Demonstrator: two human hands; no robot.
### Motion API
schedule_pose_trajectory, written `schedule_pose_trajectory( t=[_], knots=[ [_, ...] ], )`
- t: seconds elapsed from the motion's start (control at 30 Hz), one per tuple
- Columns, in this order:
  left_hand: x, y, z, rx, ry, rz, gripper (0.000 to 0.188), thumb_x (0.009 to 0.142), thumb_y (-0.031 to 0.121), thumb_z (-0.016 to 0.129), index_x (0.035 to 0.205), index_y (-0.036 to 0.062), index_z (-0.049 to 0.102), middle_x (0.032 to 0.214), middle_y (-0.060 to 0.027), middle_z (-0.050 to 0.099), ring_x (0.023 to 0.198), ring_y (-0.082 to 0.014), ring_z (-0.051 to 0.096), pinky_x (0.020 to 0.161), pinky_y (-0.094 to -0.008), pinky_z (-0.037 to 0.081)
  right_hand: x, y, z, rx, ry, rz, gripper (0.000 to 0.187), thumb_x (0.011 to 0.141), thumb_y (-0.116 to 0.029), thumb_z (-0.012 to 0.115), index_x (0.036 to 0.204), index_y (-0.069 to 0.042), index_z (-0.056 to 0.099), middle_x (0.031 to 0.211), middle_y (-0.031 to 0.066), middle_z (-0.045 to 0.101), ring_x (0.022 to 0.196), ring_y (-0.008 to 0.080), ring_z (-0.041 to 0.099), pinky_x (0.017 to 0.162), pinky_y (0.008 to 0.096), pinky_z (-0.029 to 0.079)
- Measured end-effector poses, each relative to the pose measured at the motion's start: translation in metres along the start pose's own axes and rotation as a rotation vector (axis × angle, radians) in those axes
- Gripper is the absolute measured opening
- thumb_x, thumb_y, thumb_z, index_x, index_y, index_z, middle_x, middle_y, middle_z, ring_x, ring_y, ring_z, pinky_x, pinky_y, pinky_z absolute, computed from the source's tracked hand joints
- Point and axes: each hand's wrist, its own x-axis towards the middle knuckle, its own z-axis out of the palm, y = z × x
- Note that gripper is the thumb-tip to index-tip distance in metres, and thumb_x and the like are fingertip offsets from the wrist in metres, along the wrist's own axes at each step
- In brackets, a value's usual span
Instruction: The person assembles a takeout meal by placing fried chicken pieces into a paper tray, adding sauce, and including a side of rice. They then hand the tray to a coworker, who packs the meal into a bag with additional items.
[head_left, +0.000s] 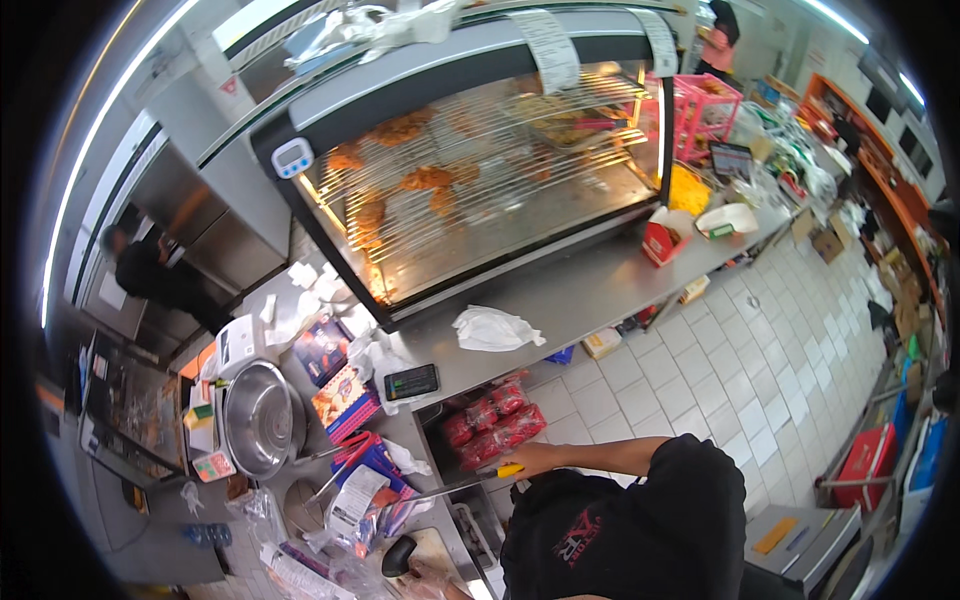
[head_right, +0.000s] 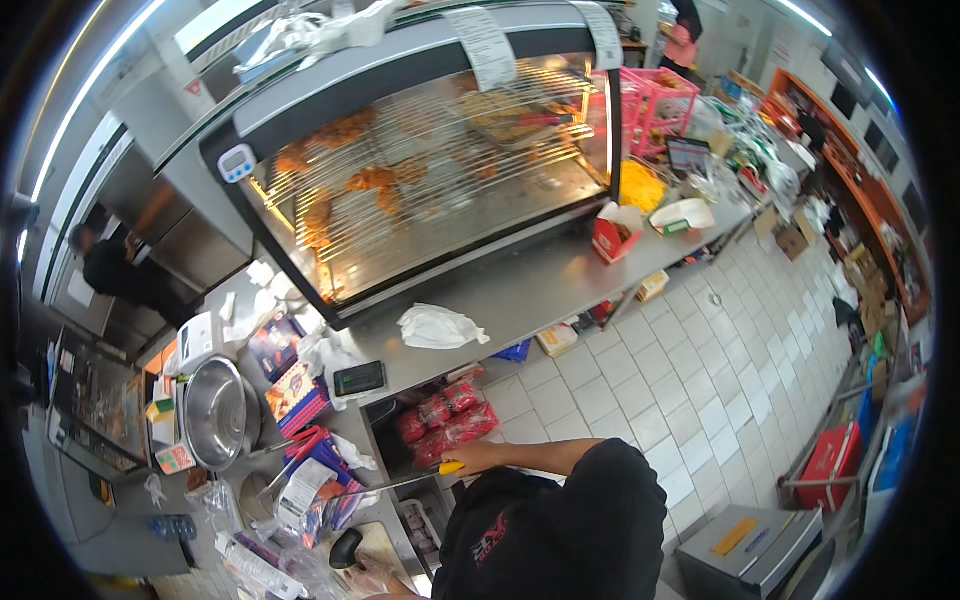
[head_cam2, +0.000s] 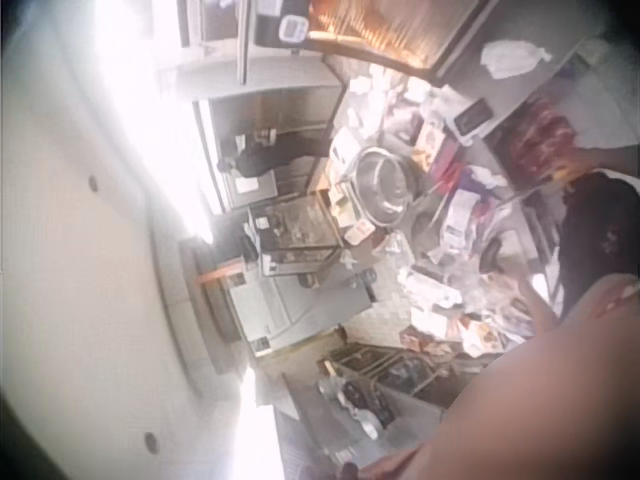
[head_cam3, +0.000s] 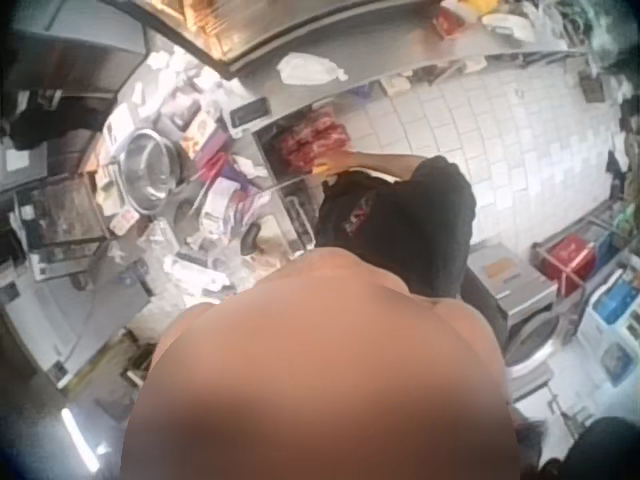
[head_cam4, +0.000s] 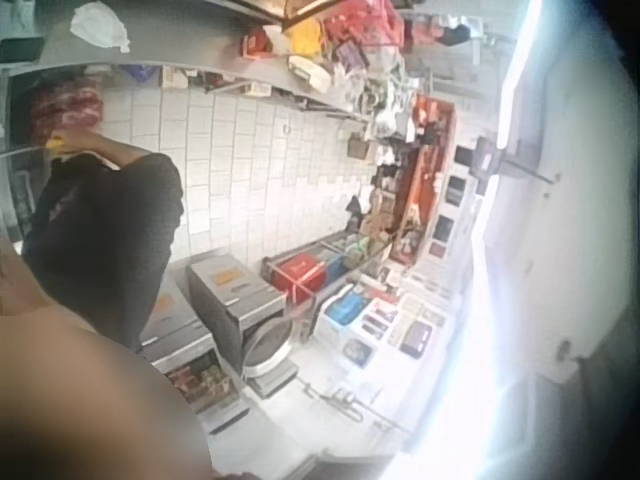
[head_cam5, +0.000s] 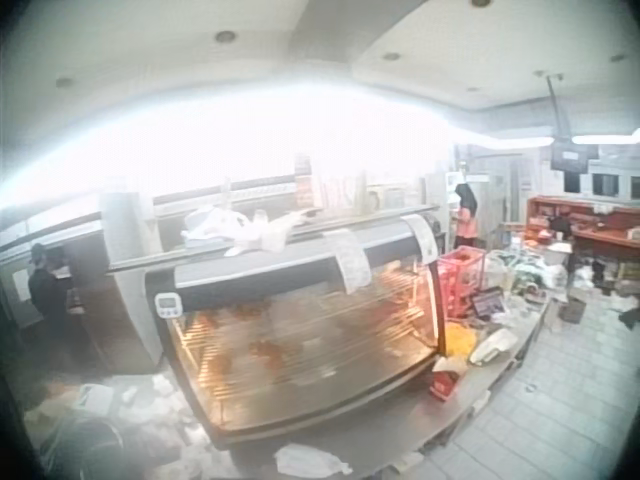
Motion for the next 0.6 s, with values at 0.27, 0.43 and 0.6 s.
schedule_pose_trajectory(
  t=[0.27,0.43,0.6],
  knots=[
    [0.003,-0.038,0.052,-0.339,0.363,-0.061,0.051,0.089,0.052,0.074,0.102,0.0027,0.074,0.121,-0.0196,0.068,0.112,-0.0410,0.062,0.094,-0.0523,0.050,-0.015,0.016,0.012,0.097,0.196,0.016,0.046,0.086,-0.026,0.074,0.125,-0.005,0.062,0.115,0.0171,0.071,0.108,0.0350,0.069,0.093,0.0434,0.054],
    [-0.010,-0.033,0.052,-0.267,0.486,0.051,0.029,0.081,0.043,0.082,0.086,0.0150,0.076,0.094,-0.0097,0.069,0.100,-0.0334,0.062,0.096,-0.0527,0.046,-0.002,0.021,0.008,0.013,0.203,0.074,0.035,0.089,-0.017,0.072,0.118,0.000,0.063,0.098,0.0156,0.071,0.097,0.0264,0.071,0.083,0.0359,0.053],
    [-0.011,-0.019,0.024,-0.331,0.677,0.122,0.024,0.074,0.037,0.086,0.073,0.0166,0.073,0.077,-0.0046,0.069,0.082,-0.0290,0.063,0.083,-0.0451,0.046,0.020,0.011,0.005,0.049,0.116,-0.115,0.023,0.090,-0.013,0.071,0.108,-0.002,0.062,0.084,0.0101,0.062,0.076,0.0187,0.059,0.069,0.0351,0.048]
  ],
)
